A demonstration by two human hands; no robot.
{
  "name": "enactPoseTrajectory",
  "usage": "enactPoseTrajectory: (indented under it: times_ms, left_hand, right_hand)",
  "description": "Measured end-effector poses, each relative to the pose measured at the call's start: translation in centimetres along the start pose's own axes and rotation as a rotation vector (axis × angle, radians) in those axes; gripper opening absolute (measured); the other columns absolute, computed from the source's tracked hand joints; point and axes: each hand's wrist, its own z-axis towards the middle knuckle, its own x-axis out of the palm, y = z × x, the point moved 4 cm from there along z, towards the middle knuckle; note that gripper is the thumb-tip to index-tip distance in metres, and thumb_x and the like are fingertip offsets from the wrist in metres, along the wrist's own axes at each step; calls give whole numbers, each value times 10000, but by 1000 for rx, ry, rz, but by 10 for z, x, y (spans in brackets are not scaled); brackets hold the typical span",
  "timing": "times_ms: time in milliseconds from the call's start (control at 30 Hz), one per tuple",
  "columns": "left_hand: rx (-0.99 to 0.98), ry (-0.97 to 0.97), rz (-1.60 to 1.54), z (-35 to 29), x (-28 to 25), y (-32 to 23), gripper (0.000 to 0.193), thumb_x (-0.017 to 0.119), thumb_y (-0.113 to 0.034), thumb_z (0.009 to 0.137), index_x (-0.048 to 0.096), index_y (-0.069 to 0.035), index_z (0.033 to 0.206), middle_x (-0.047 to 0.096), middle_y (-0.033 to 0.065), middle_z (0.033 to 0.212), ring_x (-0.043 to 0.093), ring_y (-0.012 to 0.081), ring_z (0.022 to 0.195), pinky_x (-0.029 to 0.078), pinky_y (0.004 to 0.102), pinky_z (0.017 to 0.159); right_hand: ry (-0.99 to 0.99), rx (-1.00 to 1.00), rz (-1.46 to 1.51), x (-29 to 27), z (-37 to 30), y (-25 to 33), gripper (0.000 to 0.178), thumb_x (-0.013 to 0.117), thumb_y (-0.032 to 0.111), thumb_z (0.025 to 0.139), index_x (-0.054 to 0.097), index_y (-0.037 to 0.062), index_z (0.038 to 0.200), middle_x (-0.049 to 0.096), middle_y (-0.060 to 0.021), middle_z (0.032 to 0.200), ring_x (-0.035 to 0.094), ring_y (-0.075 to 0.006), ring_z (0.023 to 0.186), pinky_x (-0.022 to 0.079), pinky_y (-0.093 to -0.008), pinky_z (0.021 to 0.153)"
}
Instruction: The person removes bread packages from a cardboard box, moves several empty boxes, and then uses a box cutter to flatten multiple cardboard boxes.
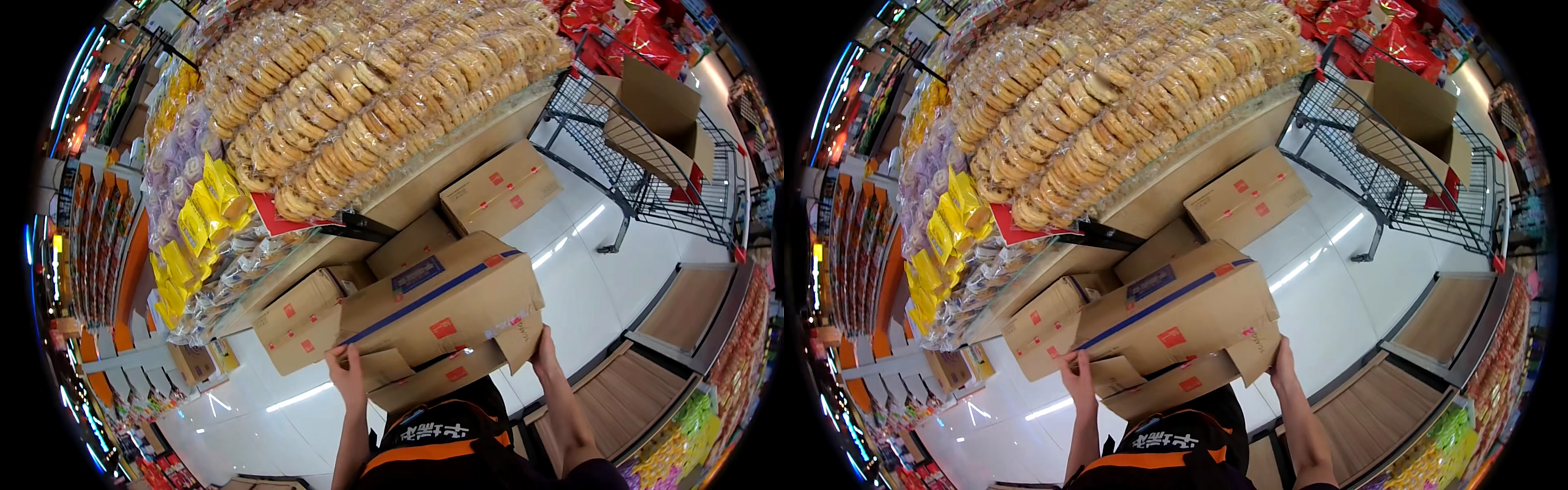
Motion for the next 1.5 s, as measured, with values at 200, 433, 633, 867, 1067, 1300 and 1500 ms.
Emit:
enactPoseTrajectory:
  times_ms: [200,433,633,867,1067,1300,1500]
  left_hand:
    - [-85,-20,-52,4,47,25,225,636,-201,901,536,-4,945,590,98,906,543,168,853,440,298,804]
    - [-127,-113,5,32,37,-4,199,619,-198,910,528,-23,927,589,71,892,534,138,804,444,281,753]
    - [-77,-39,-126,57,76,-26,177,603,-180,917,530,-23,949,582,72,929,523,133,829,435,275,773]
    - [16,177,-335,83,164,-79,158,581,-142,928,531,-15,1008,558,87,1052,531,178,989,408,295,893]
    - [149,508,-678,81,188,-225,278,522,-51,930,486,-28,1205,522,100,1183,518,178,1104,405,296,968]
    - [889,510,-1129,13,25,-342,370,636,-263,825,551,-208,1182,419,66,1220,441,256,1098,450,397,736]
    - [994,582,-1468,-37,-58,-366,565,714,-8,721,600,-438,1070,391,-66,1004,386,203,1037,316,379,679]
  right_hand:
    - [16,11,-120,-1,34,36,511,303,483,921,513,186,1280,621,-37,1063,600,-156,907,498,-364,703]
    - [73,86,-157,53,69,40,509,284,436,931,510,157,1291,596,-69,1145,591,-183,985,510,-409,778]
    - [65,-15,-119,57,72,95,515,300,438,932,517,112,1265,619,-80,1088,627,-179,911,534,-350,697]
    - [-186,-288,-84,6,50,221,591,371,569,919,566,75,1179,661,-49,987,651,-160,819,528,-304,669]
    - [-187,-491,23,-4,108,283,816,426,648,879,159,168,1483,443,-124,1350,495,-272,1209,450,-401,905]
    - [-47,-815,-395,124,162,163,635,502,348,954,279,-2,1436,287,-206,1481,252,-312,1387,193,-366,1132]
    - [7,-801,-585,187,62,37,541,539,319,938,398,51,1386,465,-192,1316,515,-267,1130,448,-353,895]
